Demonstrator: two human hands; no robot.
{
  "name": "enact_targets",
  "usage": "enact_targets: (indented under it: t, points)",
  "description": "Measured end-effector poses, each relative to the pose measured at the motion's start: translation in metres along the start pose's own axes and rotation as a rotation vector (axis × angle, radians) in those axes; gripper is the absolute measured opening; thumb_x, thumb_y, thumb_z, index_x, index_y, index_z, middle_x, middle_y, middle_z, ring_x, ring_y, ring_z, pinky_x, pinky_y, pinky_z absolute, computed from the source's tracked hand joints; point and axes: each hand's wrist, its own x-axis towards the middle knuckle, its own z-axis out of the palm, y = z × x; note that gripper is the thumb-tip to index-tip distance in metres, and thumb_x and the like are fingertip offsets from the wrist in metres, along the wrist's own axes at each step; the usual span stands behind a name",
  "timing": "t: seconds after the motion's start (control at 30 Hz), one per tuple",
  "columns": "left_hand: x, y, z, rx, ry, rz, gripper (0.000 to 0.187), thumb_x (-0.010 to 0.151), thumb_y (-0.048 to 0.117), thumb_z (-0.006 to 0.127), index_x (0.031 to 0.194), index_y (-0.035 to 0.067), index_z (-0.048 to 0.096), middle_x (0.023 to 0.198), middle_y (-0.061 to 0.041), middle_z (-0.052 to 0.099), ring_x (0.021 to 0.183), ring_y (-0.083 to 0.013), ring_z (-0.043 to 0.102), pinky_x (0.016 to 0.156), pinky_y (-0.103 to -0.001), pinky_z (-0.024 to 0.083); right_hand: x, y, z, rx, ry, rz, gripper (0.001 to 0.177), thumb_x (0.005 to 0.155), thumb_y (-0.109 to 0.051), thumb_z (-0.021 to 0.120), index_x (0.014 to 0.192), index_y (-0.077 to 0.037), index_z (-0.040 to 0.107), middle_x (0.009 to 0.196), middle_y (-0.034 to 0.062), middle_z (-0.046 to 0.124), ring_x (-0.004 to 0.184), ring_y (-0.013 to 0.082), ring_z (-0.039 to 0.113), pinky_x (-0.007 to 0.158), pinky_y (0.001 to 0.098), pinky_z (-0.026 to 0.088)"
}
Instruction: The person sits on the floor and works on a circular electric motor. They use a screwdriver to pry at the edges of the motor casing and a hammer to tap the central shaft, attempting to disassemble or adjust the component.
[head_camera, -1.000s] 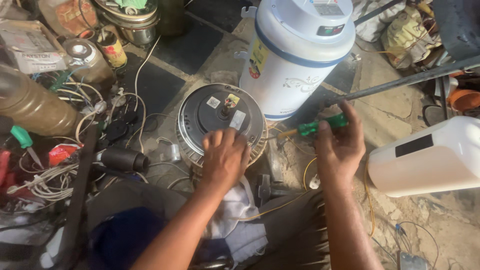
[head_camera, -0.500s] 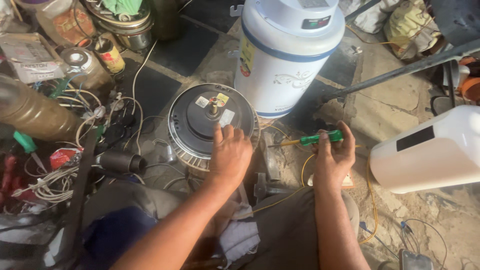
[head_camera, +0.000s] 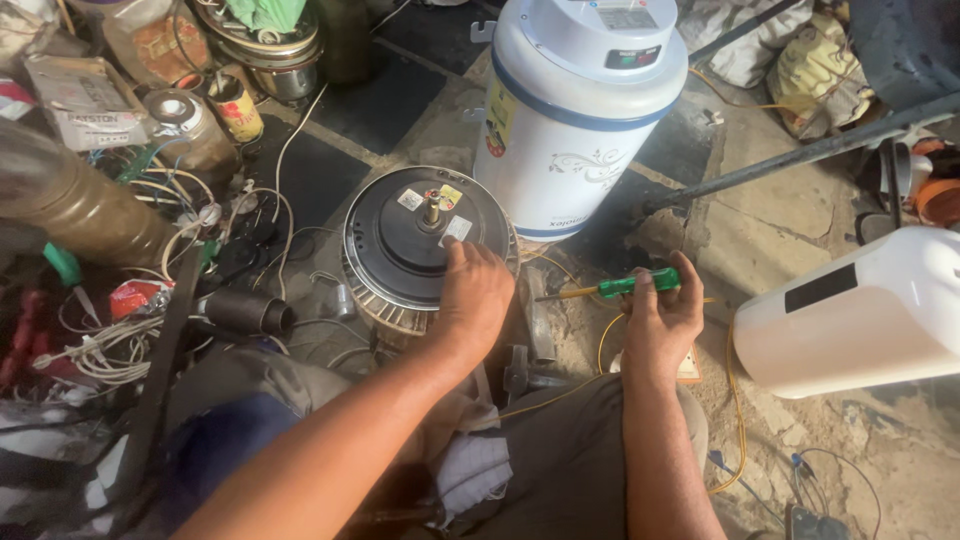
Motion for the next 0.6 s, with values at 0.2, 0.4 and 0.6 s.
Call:
enact_targets:
  t: [0.2, 0.4, 0.6]
  points:
    - [-0.002, -0.012, -0.006, -0.077, 0.142, 0.010, 0.014, 0.083, 0.016, 0.065, 0.089, 0.007, 0.073, 0.083, -0.011, 0.069, 0.087, -0.0262, 0.066, 0.097, -0.050, 0.045, -0.001, 0.000, 0.003, -0.021, 0.014, 0.002, 0.048, 0.101, -0.001, 0.064, 0.147, -0.002, 0.048, 0.110, 0.0090, 0.067, 0.091, 0.0112, 0.066, 0.068, 0.0237, 0.055]
    - [-0.015, -0.070, -0.005, -1.157, 0.097, -0.436, 0.022, 0.082, 0.022, 0.072, 0.090, 0.001, 0.072, 0.086, -0.014, 0.073, 0.078, -0.0260, 0.069, 0.077, -0.041, 0.055, 0.000, -0.001, 0.001, -0.042, 0.014, 0.015, 0.047, 0.101, -0.003, 0.064, 0.146, -0.003, 0.049, 0.111, 0.0073, 0.068, 0.093, 0.0100, 0.068, 0.068, 0.0228, 0.054]
    - [-0.062, -0.097, 0.025, -2.346, -0.132, -0.760, 0.008, 0.094, 0.011, 0.062, 0.094, 0.005, 0.068, 0.096, -0.009, 0.073, 0.090, -0.0181, 0.071, 0.089, -0.035, 0.059, 0.002, 0.005, 0.004, -0.078, -0.006, -0.011, 0.048, 0.100, -0.001, 0.067, 0.145, -0.002, 0.050, 0.109, 0.0069, 0.066, 0.094, 0.0103, 0.068, 0.069, 0.0232, 0.056]
